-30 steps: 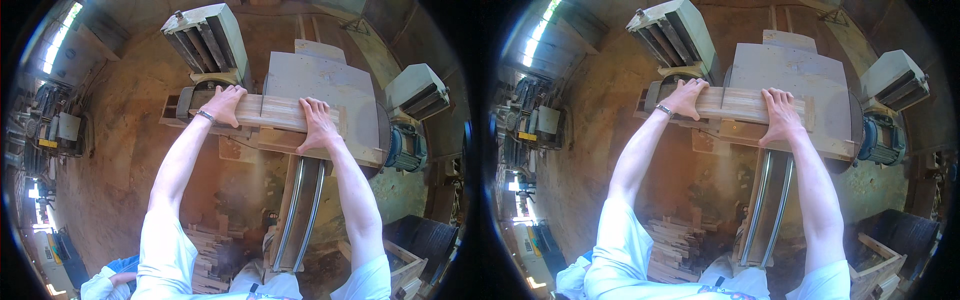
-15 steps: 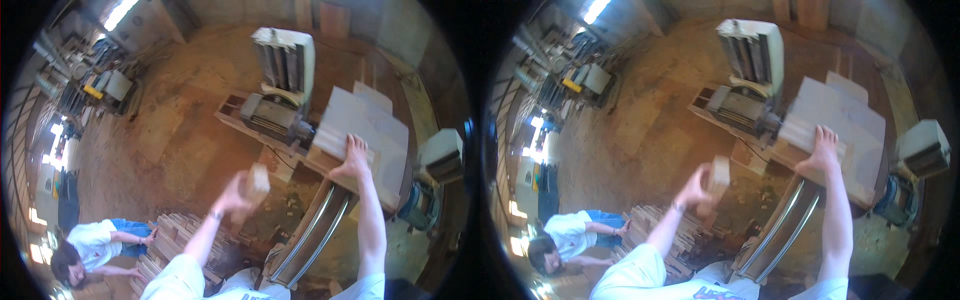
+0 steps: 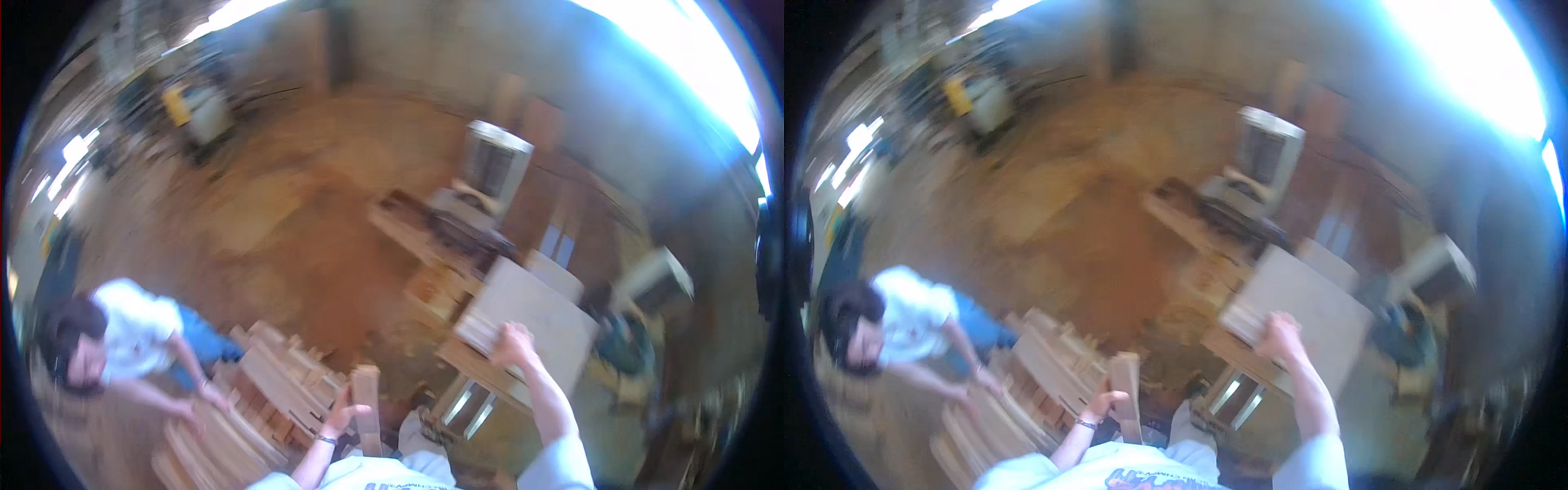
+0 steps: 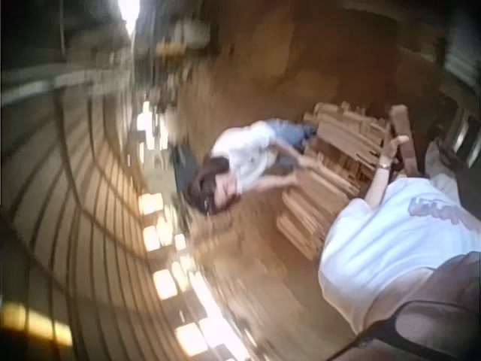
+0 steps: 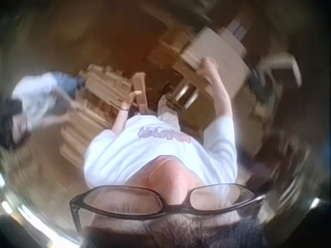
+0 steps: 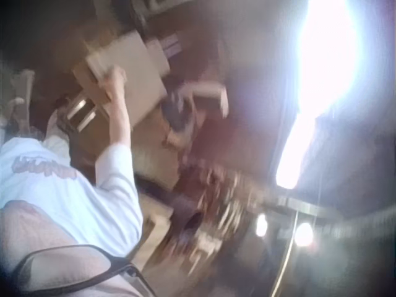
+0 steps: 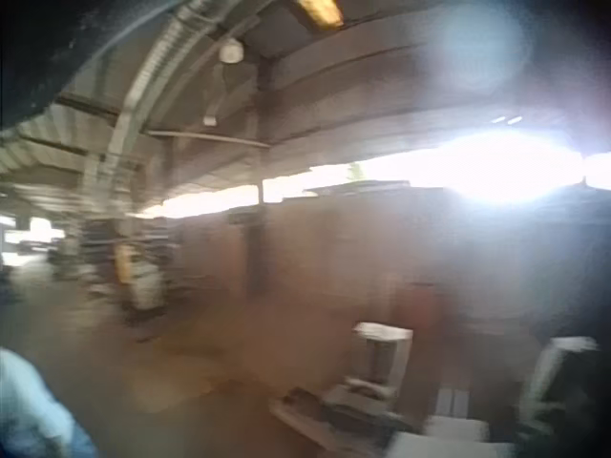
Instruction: The person cuts wooden boards using a table saw machine and stacks the cut wooden pieces onto a workbench by hand.
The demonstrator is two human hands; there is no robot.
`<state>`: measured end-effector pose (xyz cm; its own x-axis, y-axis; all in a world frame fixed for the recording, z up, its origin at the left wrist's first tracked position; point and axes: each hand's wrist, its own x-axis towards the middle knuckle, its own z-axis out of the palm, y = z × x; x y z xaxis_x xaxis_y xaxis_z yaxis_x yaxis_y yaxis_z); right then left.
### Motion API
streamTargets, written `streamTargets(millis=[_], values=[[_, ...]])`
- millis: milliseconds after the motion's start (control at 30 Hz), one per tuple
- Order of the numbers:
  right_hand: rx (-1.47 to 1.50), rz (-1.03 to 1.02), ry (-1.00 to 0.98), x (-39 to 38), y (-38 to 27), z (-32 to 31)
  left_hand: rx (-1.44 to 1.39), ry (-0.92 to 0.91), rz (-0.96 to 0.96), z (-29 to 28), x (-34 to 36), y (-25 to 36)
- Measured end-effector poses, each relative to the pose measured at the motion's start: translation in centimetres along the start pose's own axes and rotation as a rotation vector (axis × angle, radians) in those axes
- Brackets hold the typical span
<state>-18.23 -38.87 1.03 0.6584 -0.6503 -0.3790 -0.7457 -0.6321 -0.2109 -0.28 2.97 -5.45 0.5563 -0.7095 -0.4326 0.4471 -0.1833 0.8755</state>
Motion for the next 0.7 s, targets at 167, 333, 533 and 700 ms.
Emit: streamTargets(millis=[167,333,533,700], values=[[0.096,-0.163,0.106,-9.1,-4.4,5.9,-0.006,0.021,-0.031,-0.5,-6.0,5.8],[0.477,-0.090,0.344,-24.8,-7.8,7.6,-0.125,-0.125,0.227,-5.0,-5.4,4.6],[1.412,0.247,0.484,-45.3,-6.7,25.1,0.320,0.053,0.573,-0.8,-2.8,4.3],[1.719,0.697,0.908,-56.3,-4.9,32.1,-0.460,-0.277,0.645,15.8,-9.5,9.7]])
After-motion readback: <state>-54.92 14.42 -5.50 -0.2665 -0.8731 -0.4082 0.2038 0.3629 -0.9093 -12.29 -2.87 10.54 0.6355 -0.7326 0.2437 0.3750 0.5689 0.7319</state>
